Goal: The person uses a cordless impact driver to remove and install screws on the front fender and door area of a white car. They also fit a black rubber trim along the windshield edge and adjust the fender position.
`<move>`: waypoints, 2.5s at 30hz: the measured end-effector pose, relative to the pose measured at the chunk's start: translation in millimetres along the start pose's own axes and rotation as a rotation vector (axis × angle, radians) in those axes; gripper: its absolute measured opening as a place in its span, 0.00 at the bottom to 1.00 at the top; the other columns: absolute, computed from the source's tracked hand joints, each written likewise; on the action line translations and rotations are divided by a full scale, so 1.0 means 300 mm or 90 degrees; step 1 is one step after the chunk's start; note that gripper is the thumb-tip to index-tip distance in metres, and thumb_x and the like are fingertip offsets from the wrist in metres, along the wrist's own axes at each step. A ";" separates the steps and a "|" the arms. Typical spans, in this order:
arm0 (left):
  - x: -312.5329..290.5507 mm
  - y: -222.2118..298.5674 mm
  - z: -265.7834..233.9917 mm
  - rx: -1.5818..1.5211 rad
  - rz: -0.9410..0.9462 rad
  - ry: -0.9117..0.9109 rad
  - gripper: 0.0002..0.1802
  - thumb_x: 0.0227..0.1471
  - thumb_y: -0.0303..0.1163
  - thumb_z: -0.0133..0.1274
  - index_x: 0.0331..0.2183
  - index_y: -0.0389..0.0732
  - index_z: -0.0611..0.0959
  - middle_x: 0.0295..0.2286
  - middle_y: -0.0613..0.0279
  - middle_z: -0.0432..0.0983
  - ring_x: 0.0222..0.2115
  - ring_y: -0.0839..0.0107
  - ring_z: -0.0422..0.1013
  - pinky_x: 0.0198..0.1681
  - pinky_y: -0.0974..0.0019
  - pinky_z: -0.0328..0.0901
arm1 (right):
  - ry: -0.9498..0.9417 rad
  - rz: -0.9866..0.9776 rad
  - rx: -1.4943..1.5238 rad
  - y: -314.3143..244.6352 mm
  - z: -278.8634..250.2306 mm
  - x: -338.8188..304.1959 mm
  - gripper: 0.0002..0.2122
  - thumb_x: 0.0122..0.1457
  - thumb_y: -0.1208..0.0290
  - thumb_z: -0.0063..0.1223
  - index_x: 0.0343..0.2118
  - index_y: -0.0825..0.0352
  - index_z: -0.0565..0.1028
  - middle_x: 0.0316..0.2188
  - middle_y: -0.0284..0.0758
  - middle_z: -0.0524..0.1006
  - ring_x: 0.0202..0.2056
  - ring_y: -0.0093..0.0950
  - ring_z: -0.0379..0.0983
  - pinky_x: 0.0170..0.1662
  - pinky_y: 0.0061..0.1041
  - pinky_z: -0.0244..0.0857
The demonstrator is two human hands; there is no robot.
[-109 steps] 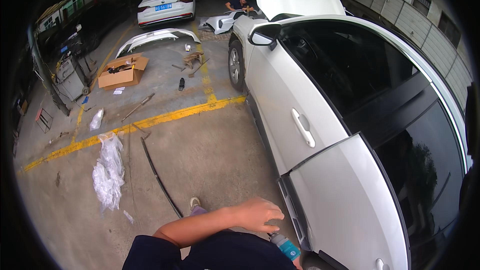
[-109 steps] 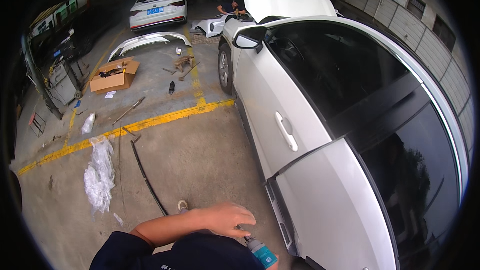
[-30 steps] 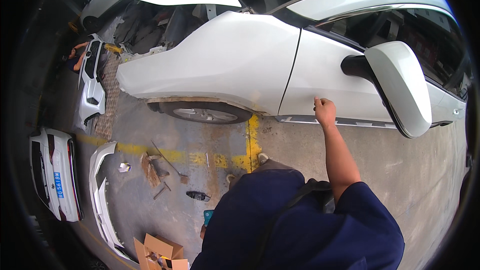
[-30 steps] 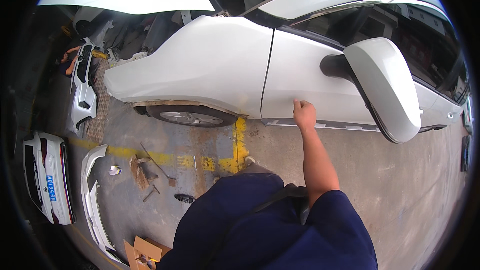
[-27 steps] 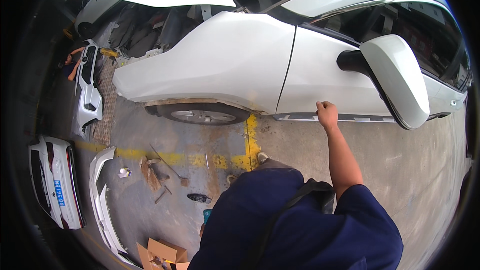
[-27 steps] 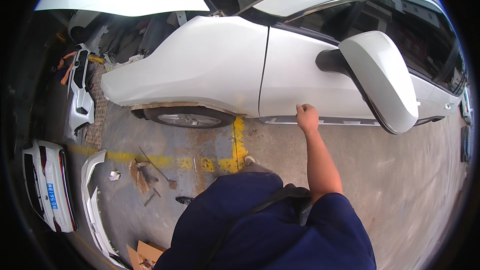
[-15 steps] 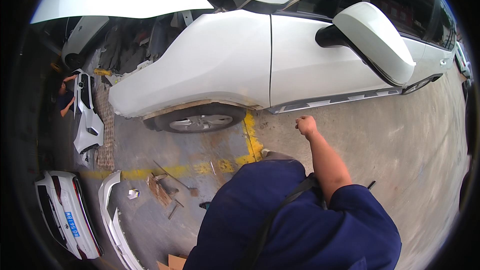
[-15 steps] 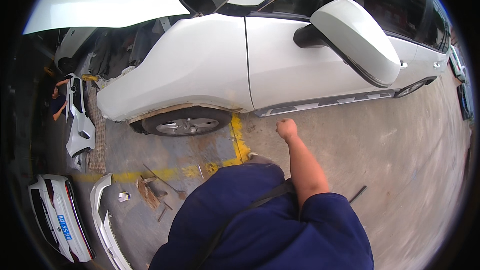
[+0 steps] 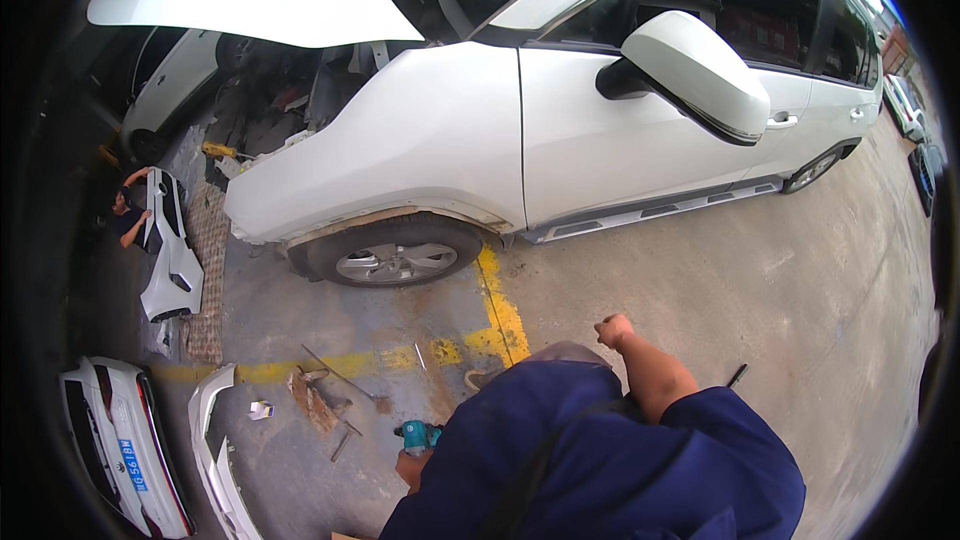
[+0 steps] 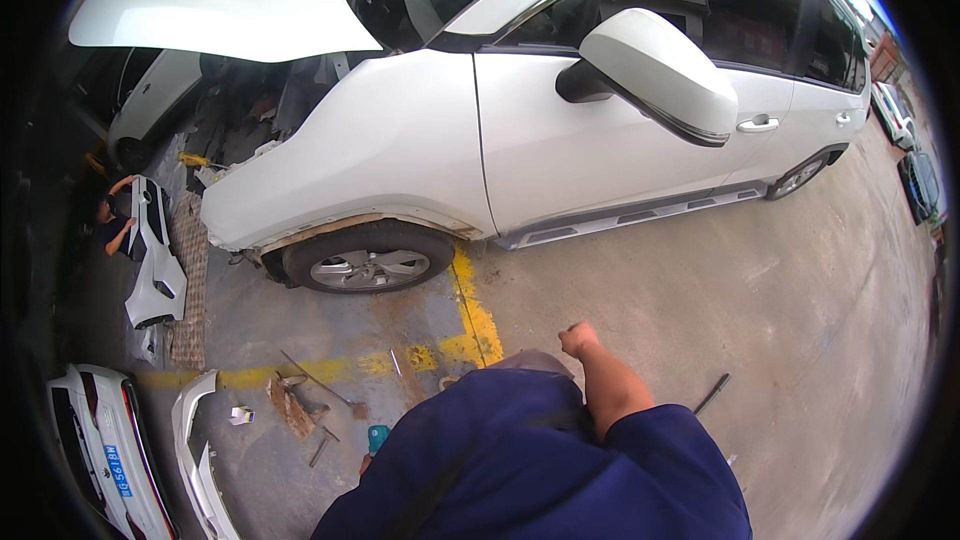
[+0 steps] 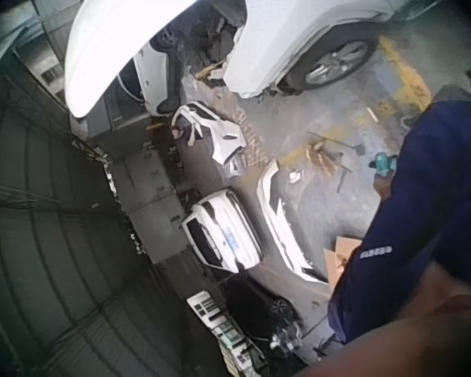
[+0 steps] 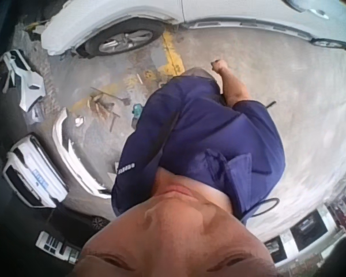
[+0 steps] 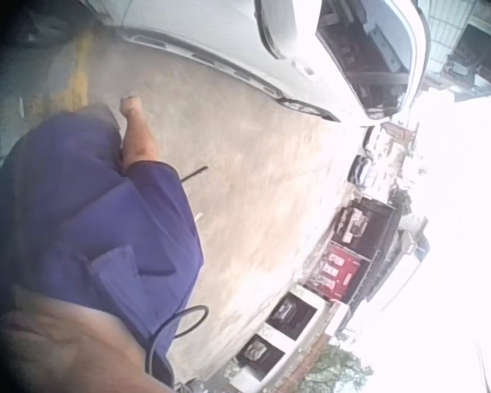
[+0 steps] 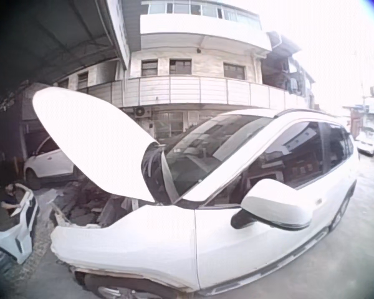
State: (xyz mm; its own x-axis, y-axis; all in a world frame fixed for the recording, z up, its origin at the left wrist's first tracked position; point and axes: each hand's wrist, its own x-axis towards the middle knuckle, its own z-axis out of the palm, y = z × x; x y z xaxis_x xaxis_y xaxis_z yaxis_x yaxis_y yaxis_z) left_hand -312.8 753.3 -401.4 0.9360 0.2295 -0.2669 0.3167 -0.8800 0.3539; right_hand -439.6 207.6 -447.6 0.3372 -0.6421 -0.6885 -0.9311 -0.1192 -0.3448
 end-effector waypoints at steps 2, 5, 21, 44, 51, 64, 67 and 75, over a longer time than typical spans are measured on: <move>-0.050 -0.038 0.017 -0.003 -0.054 0.028 0.27 0.29 0.40 0.73 0.32 0.33 0.84 0.31 0.43 0.83 0.34 0.44 0.79 0.38 0.47 0.73 | 0.002 0.023 -0.032 0.070 0.029 -0.003 0.16 0.57 0.62 0.55 0.38 0.71 0.83 0.32 0.42 0.85 0.38 0.34 0.83 0.46 0.34 0.74; -0.118 -0.126 0.122 0.022 -0.099 0.078 0.29 0.27 0.41 0.74 0.32 0.32 0.84 0.30 0.44 0.82 0.34 0.44 0.80 0.39 0.48 0.73 | 0.004 -0.085 -0.125 0.184 0.076 0.017 0.18 0.57 0.58 0.53 0.38 0.70 0.83 0.34 0.41 0.84 0.40 0.36 0.81 0.49 0.36 0.72; -0.778 -0.363 0.260 0.106 -0.166 -0.030 0.30 0.26 0.47 0.74 0.28 0.34 0.85 0.29 0.47 0.83 0.32 0.48 0.80 0.38 0.52 0.73 | -0.102 0.077 -0.308 1.156 -0.107 -0.179 0.19 0.54 0.63 0.52 0.42 0.73 0.81 0.49 0.51 0.78 0.54 0.45 0.74 0.56 0.36 0.70; -0.526 -0.572 -0.080 0.075 -0.221 -0.104 0.35 0.25 0.51 0.75 0.32 0.34 0.85 0.32 0.45 0.83 0.36 0.49 0.80 0.40 0.52 0.73 | -0.108 -0.233 -0.210 0.261 0.263 -0.595 0.19 0.57 0.55 0.53 0.44 0.63 0.83 0.46 0.47 0.80 0.51 0.44 0.75 0.55 0.39 0.68; -0.484 -0.643 -0.136 0.059 -0.208 -0.162 0.37 0.25 0.52 0.74 0.33 0.32 0.85 0.34 0.45 0.83 0.38 0.50 0.80 0.42 0.52 0.73 | -0.084 -0.149 -0.230 0.502 0.319 -0.542 0.17 0.54 0.57 0.54 0.39 0.65 0.84 0.36 0.41 0.84 0.43 0.37 0.80 0.51 0.34 0.71; -0.494 -0.856 0.221 0.077 -0.142 -0.067 0.30 0.24 0.47 0.74 0.28 0.34 0.84 0.29 0.44 0.82 0.33 0.46 0.80 0.38 0.50 0.73 | -0.106 -0.110 -0.279 0.561 0.264 -0.556 0.21 0.54 0.52 0.53 0.43 0.61 0.83 0.47 0.42 0.81 0.51 0.40 0.76 0.55 0.35 0.69; -0.505 -0.787 0.233 0.068 -0.150 -0.075 0.29 0.25 0.46 0.73 0.28 0.34 0.84 0.28 0.45 0.82 0.32 0.47 0.79 0.38 0.51 0.73 | -0.104 -0.127 -0.270 0.577 0.248 -0.533 0.20 0.54 0.54 0.54 0.42 0.63 0.83 0.45 0.43 0.81 0.49 0.41 0.77 0.54 0.36 0.70; -0.532 -0.746 0.217 0.057 -0.150 -0.079 0.25 0.30 0.43 0.70 0.29 0.34 0.84 0.28 0.47 0.82 0.32 0.50 0.79 0.36 0.53 0.72 | -0.131 -0.109 -0.264 0.582 0.234 -0.529 0.20 0.54 0.57 0.51 0.43 0.66 0.83 0.49 0.47 0.79 0.53 0.44 0.74 0.57 0.37 0.67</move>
State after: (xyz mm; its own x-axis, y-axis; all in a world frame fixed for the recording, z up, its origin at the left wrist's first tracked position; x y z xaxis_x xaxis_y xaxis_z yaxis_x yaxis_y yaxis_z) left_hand -543.1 886.5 -496.3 0.8104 0.3846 -0.4419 0.5037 -0.8426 0.1904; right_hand -645.7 341.9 -443.5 0.4721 -0.4285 -0.7704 -0.8228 -0.5279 -0.2105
